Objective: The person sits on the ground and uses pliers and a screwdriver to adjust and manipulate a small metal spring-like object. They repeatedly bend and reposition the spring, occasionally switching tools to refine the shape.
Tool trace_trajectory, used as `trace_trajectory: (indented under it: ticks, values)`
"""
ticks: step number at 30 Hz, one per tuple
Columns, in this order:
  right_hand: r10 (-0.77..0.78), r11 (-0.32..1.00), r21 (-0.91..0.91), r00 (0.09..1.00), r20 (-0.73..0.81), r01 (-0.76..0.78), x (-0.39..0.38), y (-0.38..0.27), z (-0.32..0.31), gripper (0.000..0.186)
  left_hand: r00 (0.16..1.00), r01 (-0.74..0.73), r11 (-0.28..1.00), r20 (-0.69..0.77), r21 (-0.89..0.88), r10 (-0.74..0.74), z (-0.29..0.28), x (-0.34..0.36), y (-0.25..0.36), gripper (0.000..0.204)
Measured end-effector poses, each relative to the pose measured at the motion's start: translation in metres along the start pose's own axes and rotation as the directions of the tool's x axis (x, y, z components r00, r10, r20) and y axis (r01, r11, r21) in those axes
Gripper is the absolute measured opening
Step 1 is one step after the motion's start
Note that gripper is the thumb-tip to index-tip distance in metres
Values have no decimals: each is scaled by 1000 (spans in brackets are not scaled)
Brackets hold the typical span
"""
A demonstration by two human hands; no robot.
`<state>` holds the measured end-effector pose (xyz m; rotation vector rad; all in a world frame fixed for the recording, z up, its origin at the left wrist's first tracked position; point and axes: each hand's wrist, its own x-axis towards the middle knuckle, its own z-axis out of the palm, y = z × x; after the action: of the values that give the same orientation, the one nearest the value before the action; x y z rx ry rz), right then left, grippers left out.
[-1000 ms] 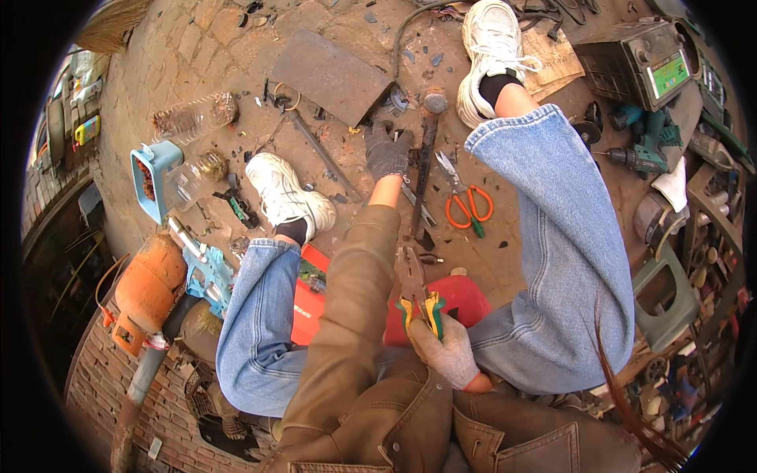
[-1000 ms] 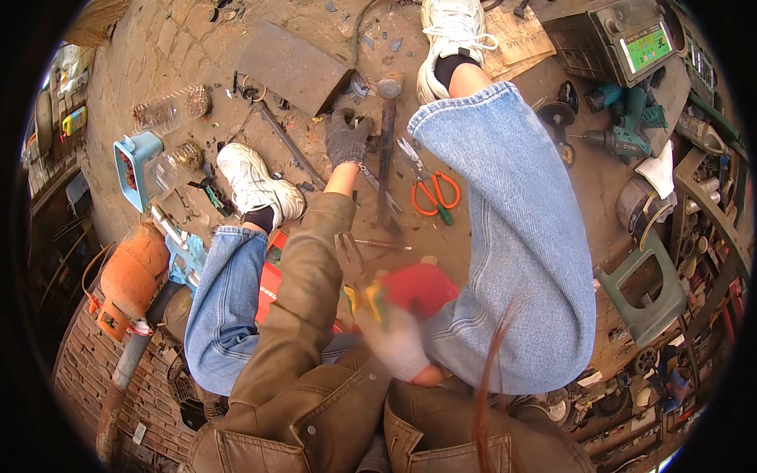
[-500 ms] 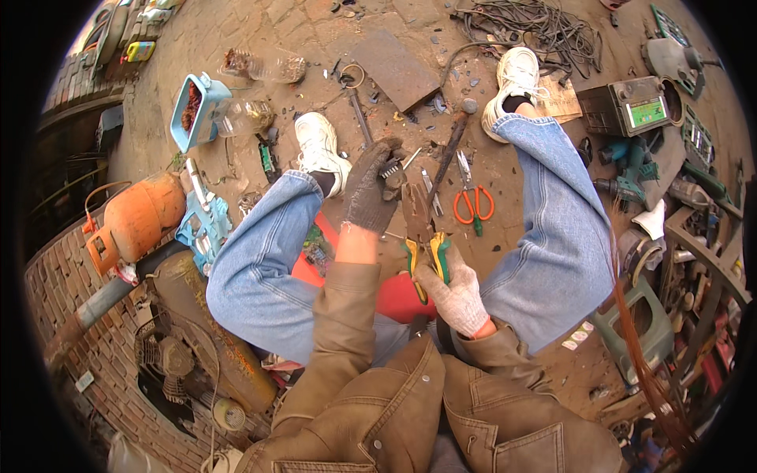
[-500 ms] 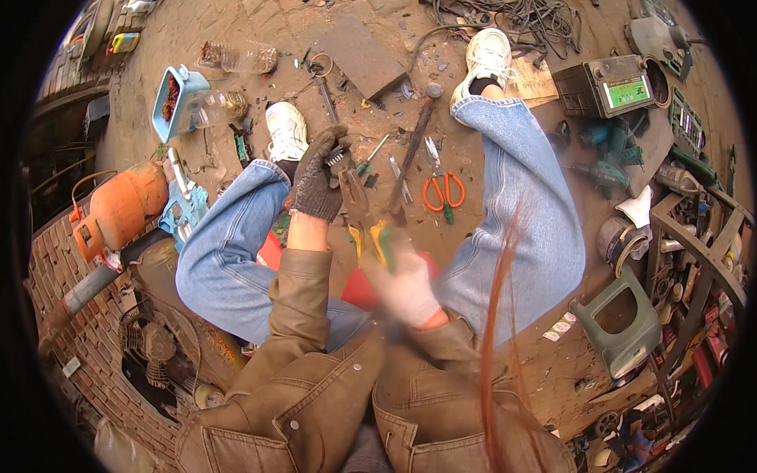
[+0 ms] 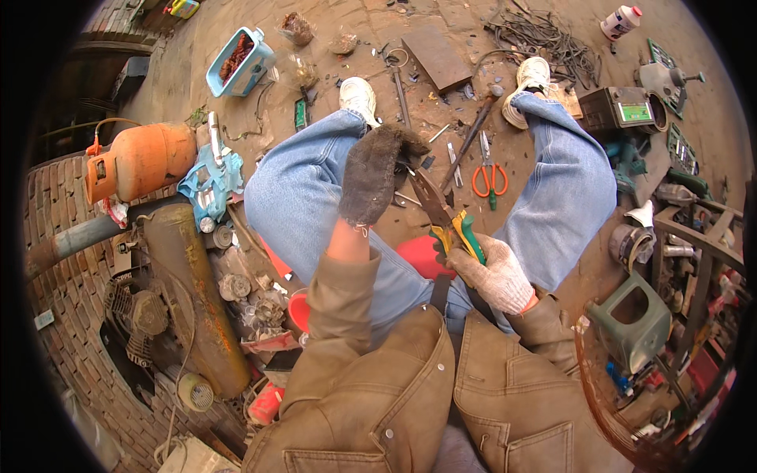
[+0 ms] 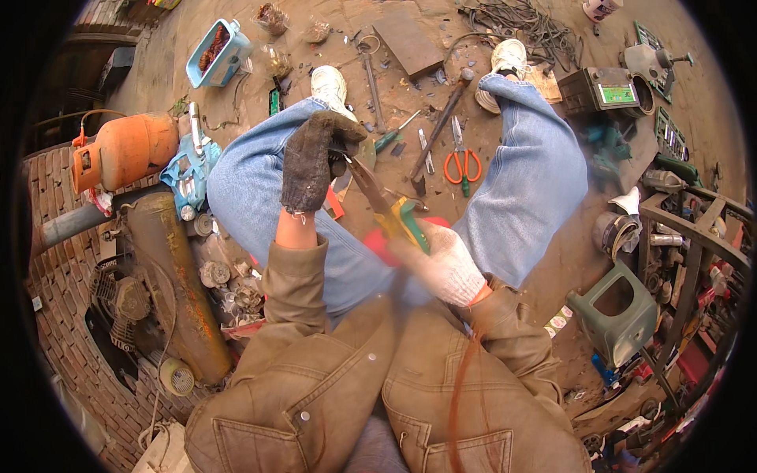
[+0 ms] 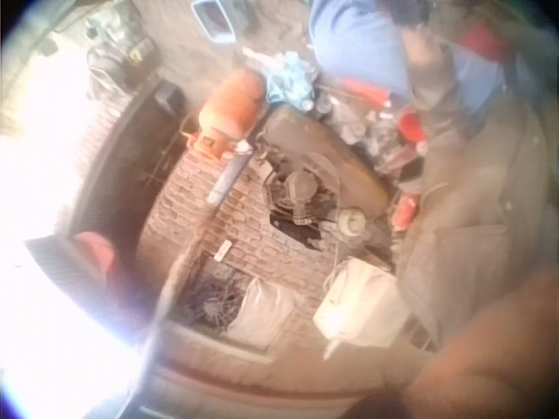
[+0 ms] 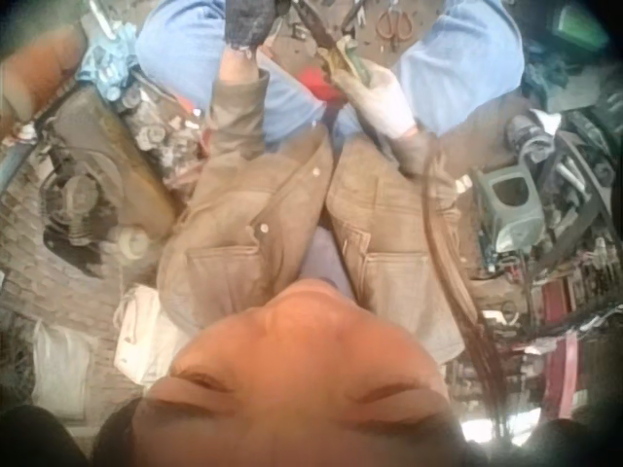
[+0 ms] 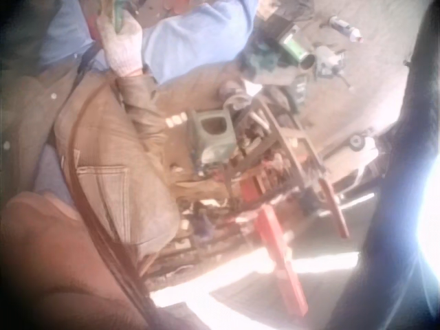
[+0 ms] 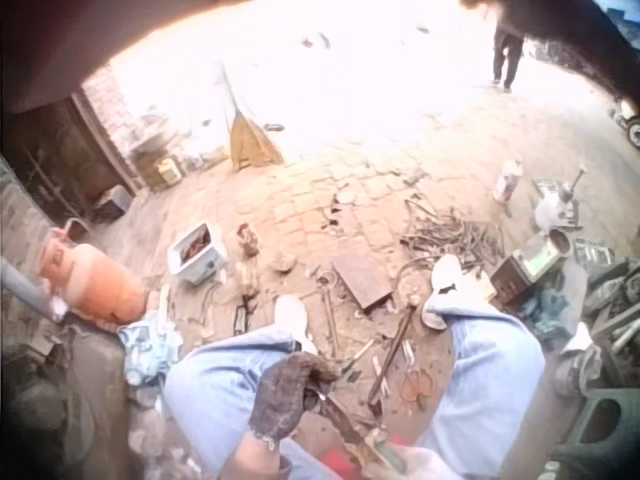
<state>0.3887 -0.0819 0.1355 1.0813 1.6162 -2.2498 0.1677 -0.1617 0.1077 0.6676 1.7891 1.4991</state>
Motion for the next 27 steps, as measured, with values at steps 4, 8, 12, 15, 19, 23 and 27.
trace_trajectory:
  ticks: [4, 8, 12, 15, 19, 23, 27]
  values:
    - [39, 997, -72, 999, 26, -37, -13, -12, 7, 27, 999, 23, 988, 46, -156, -16, -8, -11, 7, 40]
    - [96, 992, -89, 994, 49, -91, -19, -18, 11, 33, 992, -114, 981, 38, -155, 122, -7, -15, 8, 39]
    - [83, 994, -77, 997, 11, -81, -21, -19, 15, 33, 997, -75, 982, 14, -175, 79, -13, -18, 6, 40]
    - [91, 994, -67, 996, 2, -91, -23, -19, 16, 33, 990, -136, 977, 22, -162, 142, -15, -17, 4, 40]
    - [76, 988, -133, 997, -15, -77, -23, -22, 18, 34, 998, -43, 981, 40, -190, 52, -14, -15, 2, 41]
    - [26, 981, -195, 1000, -4, -26, -21, -22, 19, 33, 986, -151, 973, 46, -172, 161, -13, -13, -1, 43]
    - [25, 983, -184, 1000, 15, -21, -18, -21, 20, 33, 991, -119, 979, 32, -167, 126, -15, -13, -2, 44]
